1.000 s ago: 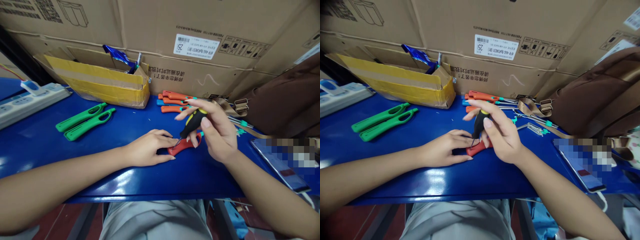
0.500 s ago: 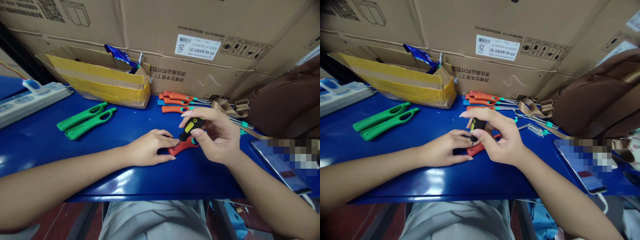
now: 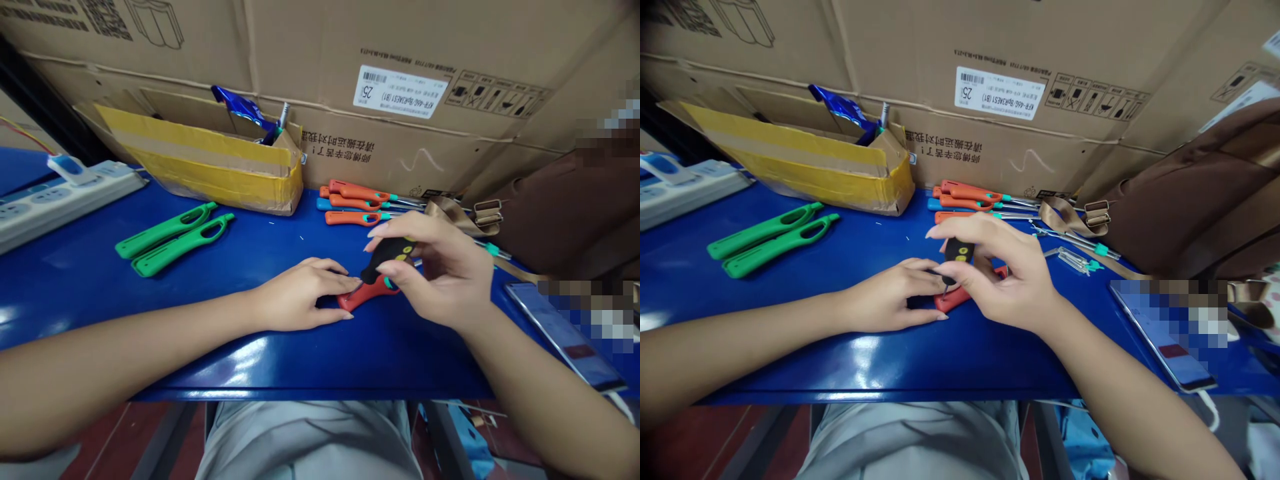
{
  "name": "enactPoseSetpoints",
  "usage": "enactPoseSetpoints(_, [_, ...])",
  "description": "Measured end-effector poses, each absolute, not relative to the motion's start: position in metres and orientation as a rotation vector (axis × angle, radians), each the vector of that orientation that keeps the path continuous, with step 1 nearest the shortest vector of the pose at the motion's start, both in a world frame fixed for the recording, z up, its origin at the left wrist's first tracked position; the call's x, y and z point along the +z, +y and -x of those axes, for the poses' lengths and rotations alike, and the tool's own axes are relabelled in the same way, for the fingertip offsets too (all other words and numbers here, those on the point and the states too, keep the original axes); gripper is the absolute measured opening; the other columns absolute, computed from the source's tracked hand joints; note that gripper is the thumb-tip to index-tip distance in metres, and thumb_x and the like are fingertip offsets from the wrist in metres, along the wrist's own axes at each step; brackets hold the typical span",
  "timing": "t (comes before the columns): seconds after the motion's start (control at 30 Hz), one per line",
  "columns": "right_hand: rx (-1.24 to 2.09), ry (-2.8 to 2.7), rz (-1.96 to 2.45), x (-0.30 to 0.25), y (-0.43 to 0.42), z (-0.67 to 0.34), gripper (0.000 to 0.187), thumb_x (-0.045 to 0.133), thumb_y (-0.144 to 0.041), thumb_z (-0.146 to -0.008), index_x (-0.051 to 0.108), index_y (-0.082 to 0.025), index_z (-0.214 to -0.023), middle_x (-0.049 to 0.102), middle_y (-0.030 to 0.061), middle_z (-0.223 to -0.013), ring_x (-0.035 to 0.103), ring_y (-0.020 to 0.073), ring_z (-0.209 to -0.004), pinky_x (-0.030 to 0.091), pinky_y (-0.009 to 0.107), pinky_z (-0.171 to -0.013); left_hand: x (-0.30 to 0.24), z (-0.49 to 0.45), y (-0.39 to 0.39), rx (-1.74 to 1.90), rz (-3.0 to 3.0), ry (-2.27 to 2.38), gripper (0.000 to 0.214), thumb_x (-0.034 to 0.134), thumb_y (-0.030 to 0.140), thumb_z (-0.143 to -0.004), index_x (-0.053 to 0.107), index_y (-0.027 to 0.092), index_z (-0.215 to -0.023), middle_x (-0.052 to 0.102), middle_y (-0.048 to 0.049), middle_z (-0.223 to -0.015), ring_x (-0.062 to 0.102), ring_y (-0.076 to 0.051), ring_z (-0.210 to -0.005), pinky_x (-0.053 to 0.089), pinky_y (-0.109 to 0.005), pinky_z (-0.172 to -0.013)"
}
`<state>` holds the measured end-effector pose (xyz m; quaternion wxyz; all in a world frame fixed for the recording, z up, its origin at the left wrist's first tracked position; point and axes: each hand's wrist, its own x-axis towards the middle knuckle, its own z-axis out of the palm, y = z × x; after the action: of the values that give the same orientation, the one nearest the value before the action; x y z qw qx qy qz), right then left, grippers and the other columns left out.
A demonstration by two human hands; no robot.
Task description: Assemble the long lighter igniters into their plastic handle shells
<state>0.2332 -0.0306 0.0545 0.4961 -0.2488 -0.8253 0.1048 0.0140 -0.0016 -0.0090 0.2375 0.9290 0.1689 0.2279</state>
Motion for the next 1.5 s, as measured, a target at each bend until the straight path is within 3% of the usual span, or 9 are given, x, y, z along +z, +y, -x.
enactPoseSetpoints(0.1, [0.025, -2.017, 0.559, 0.057, -0.03, -0.233, 0.03, 0.079, -0.026, -0.085, 0.071, -0.026, -0.115, 0.077, 0.0041, -0.101, 0.07, 0.021, -0.08, 0.06, 0.036, -0.072, -0.009, -0.014, -0.002, 0.627, -2.55, 0.473, 0.029, 0.073, 0.035, -0.093, 0.075, 0.02, -0.116, 0.074, -0.0093, -0.124, 0.064, -0.027, -0.118, 0.048, -0.041, -0.103])
enactPoseSetpoints(0.27, [0.294, -2.145, 0.672, 0.062, -0.034, -0.238, 0.041, 0.05, -0.028, -0.103, 0.056, -0.027, -0.144, 0.072, 0.0087, -0.124, 0.072, 0.0209, -0.09, 0.061, 0.036, -0.072, -0.009, -0.014, -0.001, 0.621, -2.535, 0.467, 0.028, 0.073, 0.035, -0.093, 0.074, 0.019, -0.116, 0.076, -0.0072, -0.121, 0.064, -0.027, -0.12, 0.047, -0.042, -0.105])
enactPoseSetpoints(0.47, [-0.028, -1.979, 0.682, 0.061, -0.031, -0.232, 0.021, 0.078, -0.028, -0.086, 0.073, -0.027, -0.106, 0.077, 0.0024, -0.091, 0.065, 0.0191, -0.069, 0.057, 0.034, -0.062, -0.009, -0.014, -0.002, 0.616, -2.531, 0.476, 0.028, 0.074, 0.034, -0.092, 0.074, 0.02, -0.117, 0.076, -0.0076, -0.122, 0.064, -0.027, -0.12, 0.047, -0.041, -0.105])
enactPoseSetpoints(0.67, [0.224, -2.111, 0.704, 0.06, -0.033, -0.232, 0.041, 0.049, -0.027, -0.103, 0.054, -0.026, -0.144, 0.072, 0.009, -0.124, 0.072, 0.023, -0.101, 0.062, 0.038, -0.08, -0.009, -0.014, -0.001, 0.607, -2.539, 0.465, 0.033, 0.072, 0.036, -0.094, 0.071, 0.019, -0.122, 0.076, -0.0073, -0.12, 0.064, -0.026, -0.118, 0.046, -0.041, -0.105])
enactPoseSetpoints(0.93, [-0.142, -2.112, 0.566, 0.065, -0.037, -0.226, 0.024, 0.075, -0.025, -0.089, 0.07, -0.025, -0.113, 0.076, 0.0031, -0.086, 0.07, 0.0193, -0.074, 0.06, 0.032, -0.067, -0.006, -0.015, -0.002, 0.614, -2.531, 0.479, 0.026, 0.073, 0.034, -0.092, 0.075, 0.02, -0.114, 0.075, -0.0079, -0.12, 0.064, -0.026, -0.117, 0.047, -0.039, -0.103])
enactPoseSetpoints(1.1, [0.199, -2.156, 0.669, 0.062, -0.037, -0.231, 0.041, 0.048, -0.022, -0.103, 0.054, -0.025, -0.143, 0.072, 0.0093, -0.126, 0.072, 0.0215, -0.102, 0.063, 0.035, -0.08, -0.006, -0.015, -0.002, 0.597, -2.535, 0.466, 0.025, 0.073, 0.034, -0.092, 0.075, 0.02, -0.113, 0.077, -0.0069, -0.116, 0.063, -0.026, -0.118, 0.048, -0.039, -0.101])
enactPoseSetpoints(1.23, [0.225, -2.086, 0.646, 0.06, -0.033, -0.234, 0.033, 0.067, -0.023, -0.094, 0.066, -0.026, -0.127, 0.076, 0.0059, -0.113, 0.074, 0.0202, -0.089, 0.062, 0.029, -0.065, -0.007, -0.014, -0.002, 0.61, -2.534, 0.478, 0.026, 0.074, 0.034, -0.092, 0.074, 0.02, -0.113, 0.077, -0.0071, -0.117, 0.063, -0.027, -0.12, 0.047, -0.04, -0.103])
enactPoseSetpoints(1.33, [-0.034, -2.038, 0.632, 0.059, -0.03, -0.234, 0.035, 0.081, -0.023, -0.083, 0.07, -0.027, -0.115, 0.078, 0.0047, -0.105, 0.075, 0.022, -0.086, 0.063, 0.033, -0.075, -0.008, -0.015, -0.002, 0.622, -2.533, 0.48, 0.025, 0.074, 0.034, -0.091, 0.075, 0.02, -0.113, 0.076, -0.0078, -0.119, 0.064, -0.027, -0.118, 0.048, -0.04, -0.102])
enactPoseSetpoints(1.5, [0.271, -2.181, 0.629, 0.057, -0.033, -0.232, 0.047, 0.053, -0.026, -0.102, 0.047, -0.027, -0.149, 0.071, 0.0087, -0.13, 0.076, 0.0194, -0.091, 0.064, 0.032, -0.075, -0.007, -0.015, -0.002, 0.624, -2.531, 0.454, 0.024, 0.072, 0.034, -0.093, 0.075, 0.02, -0.112, 0.077, -0.0072, -0.117, 0.065, -0.026, -0.117, 0.048, -0.04, -0.102])
